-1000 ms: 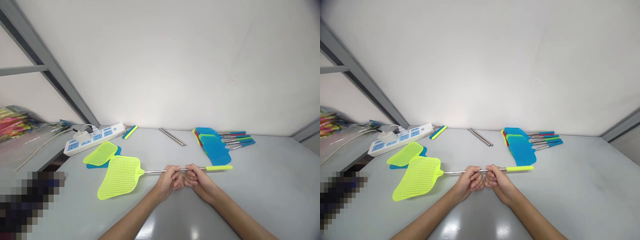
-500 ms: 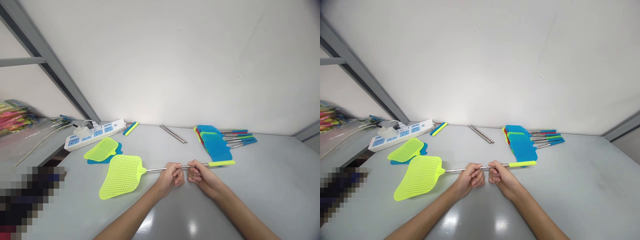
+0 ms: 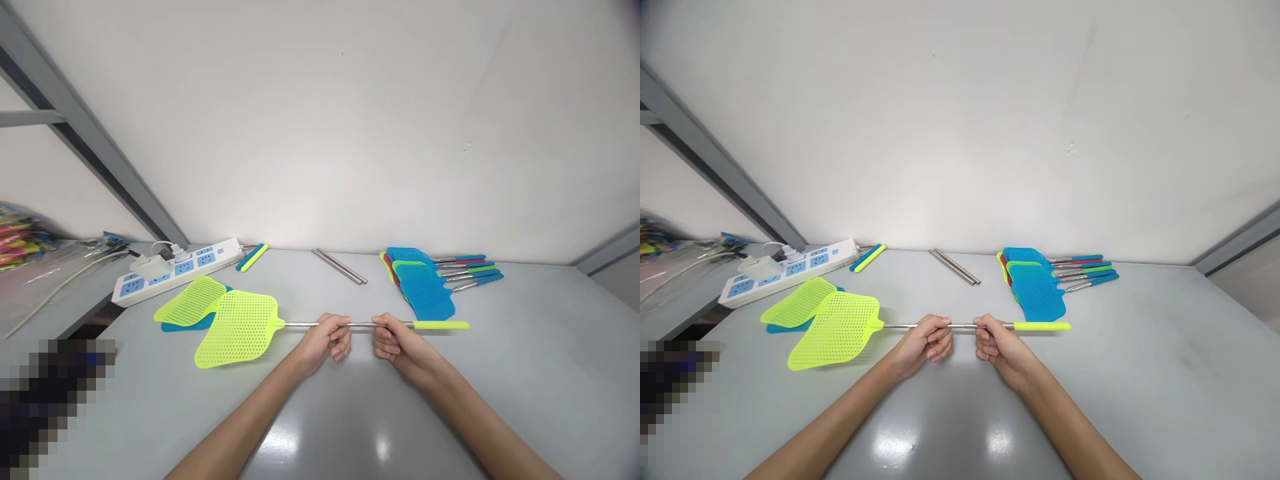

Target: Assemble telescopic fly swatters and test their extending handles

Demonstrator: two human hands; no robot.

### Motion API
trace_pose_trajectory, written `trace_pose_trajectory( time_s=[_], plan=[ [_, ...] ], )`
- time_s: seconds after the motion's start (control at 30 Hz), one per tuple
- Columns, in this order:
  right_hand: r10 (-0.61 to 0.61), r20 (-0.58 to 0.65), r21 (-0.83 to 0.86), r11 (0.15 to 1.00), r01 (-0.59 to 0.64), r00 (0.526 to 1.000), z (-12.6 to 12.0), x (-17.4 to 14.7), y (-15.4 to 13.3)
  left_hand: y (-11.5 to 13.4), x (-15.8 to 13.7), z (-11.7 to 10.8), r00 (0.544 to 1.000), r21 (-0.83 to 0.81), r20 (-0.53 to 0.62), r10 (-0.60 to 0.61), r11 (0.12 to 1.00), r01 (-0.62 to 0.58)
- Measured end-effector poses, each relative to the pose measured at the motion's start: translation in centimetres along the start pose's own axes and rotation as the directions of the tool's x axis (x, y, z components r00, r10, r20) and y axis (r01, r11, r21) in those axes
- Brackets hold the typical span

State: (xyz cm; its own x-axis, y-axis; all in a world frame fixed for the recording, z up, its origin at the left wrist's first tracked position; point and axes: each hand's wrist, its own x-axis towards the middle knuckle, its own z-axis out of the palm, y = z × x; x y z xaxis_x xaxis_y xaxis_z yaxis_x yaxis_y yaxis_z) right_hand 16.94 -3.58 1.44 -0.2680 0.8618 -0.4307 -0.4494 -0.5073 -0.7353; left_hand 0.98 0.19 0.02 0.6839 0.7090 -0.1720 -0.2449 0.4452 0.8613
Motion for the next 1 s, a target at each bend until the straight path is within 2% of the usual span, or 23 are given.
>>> trace_pose_trajectory(
  time_s=[0.2, 0.43, 1.0],
  plan=[
    [0.012, -0.002, 0.020, 1.000, -0.012, 1.000, -0.2, 0.0, -0.3, 0.6, 0.0, -0.5, 1.000, 0.031, -0.012, 0.011, 0.999, -0.011],
    [-0.029, -0.016, 0.040, 0.999, 0.030, 0.999, -1.1, 0.1, -0.8, 1.2, 0.0, -1.6, 0.997, 0.061, -0.061, 0.043, 0.997, -0.039],
    [-0.064, -0.068, 0.083, 0.994, 0.069, 0.996, -2.3, 0.0, -1.7, 2.0, -0.3, -2.8, 0.993, 0.078, -0.112, 0.030, 0.997, -0.021]
  ],
)
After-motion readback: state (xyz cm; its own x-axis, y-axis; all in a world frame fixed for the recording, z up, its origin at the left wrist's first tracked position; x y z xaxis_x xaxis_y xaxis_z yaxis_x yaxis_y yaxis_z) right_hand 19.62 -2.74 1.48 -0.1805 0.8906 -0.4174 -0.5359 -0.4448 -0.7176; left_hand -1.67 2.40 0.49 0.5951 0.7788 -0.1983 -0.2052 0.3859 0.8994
